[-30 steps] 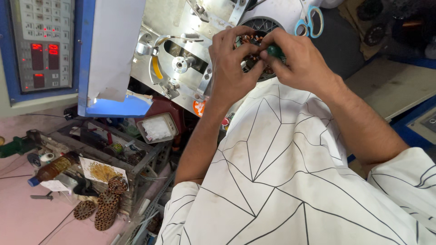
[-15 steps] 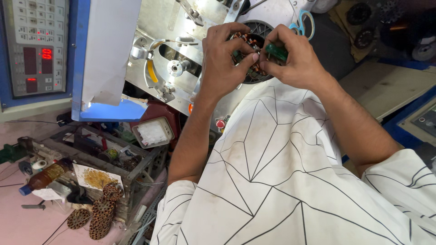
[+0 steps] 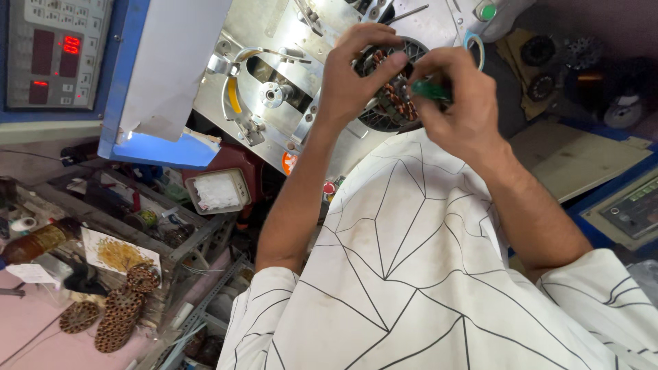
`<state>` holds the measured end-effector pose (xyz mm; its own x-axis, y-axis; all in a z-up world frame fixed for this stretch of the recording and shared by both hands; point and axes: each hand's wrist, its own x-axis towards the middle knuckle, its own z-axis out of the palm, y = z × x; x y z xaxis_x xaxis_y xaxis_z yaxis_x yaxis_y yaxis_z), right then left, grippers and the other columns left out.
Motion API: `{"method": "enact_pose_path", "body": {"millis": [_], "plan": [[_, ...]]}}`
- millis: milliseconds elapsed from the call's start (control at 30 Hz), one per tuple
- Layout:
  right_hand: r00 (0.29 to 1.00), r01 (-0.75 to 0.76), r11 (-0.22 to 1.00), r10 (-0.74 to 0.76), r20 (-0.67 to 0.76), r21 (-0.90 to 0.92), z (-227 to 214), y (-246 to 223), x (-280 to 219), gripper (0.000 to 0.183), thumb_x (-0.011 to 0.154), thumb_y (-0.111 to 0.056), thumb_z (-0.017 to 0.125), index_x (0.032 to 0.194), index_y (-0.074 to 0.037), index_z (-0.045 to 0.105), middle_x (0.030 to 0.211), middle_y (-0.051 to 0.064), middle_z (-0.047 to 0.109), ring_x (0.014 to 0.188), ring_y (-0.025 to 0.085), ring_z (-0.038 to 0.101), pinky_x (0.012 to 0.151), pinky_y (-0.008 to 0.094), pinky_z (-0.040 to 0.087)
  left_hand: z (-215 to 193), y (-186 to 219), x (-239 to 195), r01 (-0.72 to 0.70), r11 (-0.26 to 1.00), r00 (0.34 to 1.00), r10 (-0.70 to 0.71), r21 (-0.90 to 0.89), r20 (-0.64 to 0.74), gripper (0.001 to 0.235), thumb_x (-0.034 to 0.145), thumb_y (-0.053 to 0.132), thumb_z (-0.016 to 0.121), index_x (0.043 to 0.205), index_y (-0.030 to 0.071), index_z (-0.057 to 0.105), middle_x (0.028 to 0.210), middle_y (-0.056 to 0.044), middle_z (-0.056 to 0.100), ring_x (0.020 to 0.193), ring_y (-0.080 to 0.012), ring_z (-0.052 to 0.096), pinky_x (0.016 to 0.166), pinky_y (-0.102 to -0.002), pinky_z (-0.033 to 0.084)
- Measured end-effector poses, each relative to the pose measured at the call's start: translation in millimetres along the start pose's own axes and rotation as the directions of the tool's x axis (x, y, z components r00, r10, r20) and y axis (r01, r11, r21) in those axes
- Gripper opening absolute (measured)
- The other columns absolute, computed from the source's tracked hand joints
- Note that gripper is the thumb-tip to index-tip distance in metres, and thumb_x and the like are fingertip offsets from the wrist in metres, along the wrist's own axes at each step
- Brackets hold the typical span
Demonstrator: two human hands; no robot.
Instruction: The person handles a stator core by hand, uses scissors to cut a wire, and uses a screwdriver to manipulate or align wires within the stator slots.
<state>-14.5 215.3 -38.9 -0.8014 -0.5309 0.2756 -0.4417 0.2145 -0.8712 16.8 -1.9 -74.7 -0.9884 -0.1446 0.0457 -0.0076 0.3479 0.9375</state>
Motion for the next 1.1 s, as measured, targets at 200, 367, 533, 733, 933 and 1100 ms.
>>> {"method": "enact_pose_path", "body": {"millis": [200, 367, 533, 733, 933, 1100], "plan": [[0.855, -0.308, 0.702, 0.501, -0.137, 0.643, -18.7, 6.8, -9.0, 0.066, 0.106, 0.012, 0.062, 0.159, -0.012, 0.031, 0.111, 0.009, 0.059, 0.090, 0.016, 0.058, 0.076, 0.027, 0.053, -9.3, -6.8, -59.1, 0.010, 0.988, 0.999, -0.017, -0.152, -0.047, 0.109, 0.076, 0.041, 0.095, 0.161, 0.017, 0.030, 0.166, -0.009, 0.038, 0.154, -0.0275, 0.041, 0.129, -0.045, 0.037], [0.677, -0.443, 0.375, 0.736, 0.029, 0.815, -29.9, 22.9, -3.9, 0.055, 0.111, 0.011, 0.060, 0.152, -0.007, 0.028, 0.115, 0.023, 0.063, 0.110, 0.037, 0.071, 0.103, 0.045, 0.061, 16.8, -5.3, -65.8, -0.031, 0.995, 0.996, 0.023, -0.099, -0.087, 0.142, 0.066, 0.039, 0.107, 0.166, 0.018, 0.009, 0.170, -0.013, 0.026, 0.158, -0.0348, 0.034, 0.131, -0.044, 0.037], [0.645, -0.508, 0.380, 0.763, 0.049, 0.773, -26.5, 13.3, -0.7, 0.049, 0.114, -0.004, 0.061, 0.147, -0.010, 0.025, 0.117, 0.026, 0.070, 0.106, 0.043, 0.075, 0.092, 0.051, 0.065, 23.3, -8.7, -67.5, -0.035, 0.996, 0.983, 0.019, -0.087, -0.182, 0.128, 0.067, 0.025, 0.104, 0.162, 0.020, 0.019, 0.161, -0.008, 0.037, 0.152, -0.0311, 0.041, 0.127, -0.036, 0.042], [0.810, -0.471, 0.667, 0.587, -0.017, 0.577, -12.3, -7.9, -17.4, 0.071, 0.113, 0.008, 0.069, 0.152, -0.014, 0.014, 0.115, 0.020, 0.061, 0.102, 0.035, 0.072, 0.093, 0.046, 0.061, 22.2, -15.6, -66.4, -0.207, 0.978, 0.955, 0.198, -0.021, -0.222, 0.116, 0.074, 0.021, 0.101, 0.161, 0.016, 0.025, 0.164, -0.009, 0.033, 0.156, -0.0339, 0.034, 0.130, -0.040, 0.037], [0.996, -0.076, 0.997, 0.076, 0.037, 0.007, 12.6, -18.5, -20.9, 0.090, 0.114, 0.014, 0.069, 0.153, -0.036, 0.005, 0.128, 0.015, 0.055, 0.098, 0.028, 0.072, 0.095, 0.038, 0.061, 0.5, -28.5, -69.4, -0.129, 0.880, 0.985, 0.061, -0.456, -0.162, 0.085, 0.096, 0.003, 0.089, 0.159, 0.009, 0.032, 0.162, -0.007, 0.046, 0.147, -0.0225, 0.046, 0.127, -0.033, 0.040], [0.980, 0.200, 0.975, -0.199, 0.015, -0.093, 31.4, -10.3, -5.6, 0.098, 0.099, 0.021, 0.069, 0.152, -0.033, 0.006, 0.126, 0.018, 0.053, 0.092, 0.030, 0.075, 0.084, 0.040, 0.066, 3.2, -32.0, -73.0, -0.154, 0.912, 0.972, 0.071, -0.381, -0.224, 0.072, 0.098, -0.003, 0.083, 0.153, 0.008, 0.039, 0.156, -0.010, 0.053, 0.146, -0.0204, 0.047, 0.126, -0.030, 0.039]]}}
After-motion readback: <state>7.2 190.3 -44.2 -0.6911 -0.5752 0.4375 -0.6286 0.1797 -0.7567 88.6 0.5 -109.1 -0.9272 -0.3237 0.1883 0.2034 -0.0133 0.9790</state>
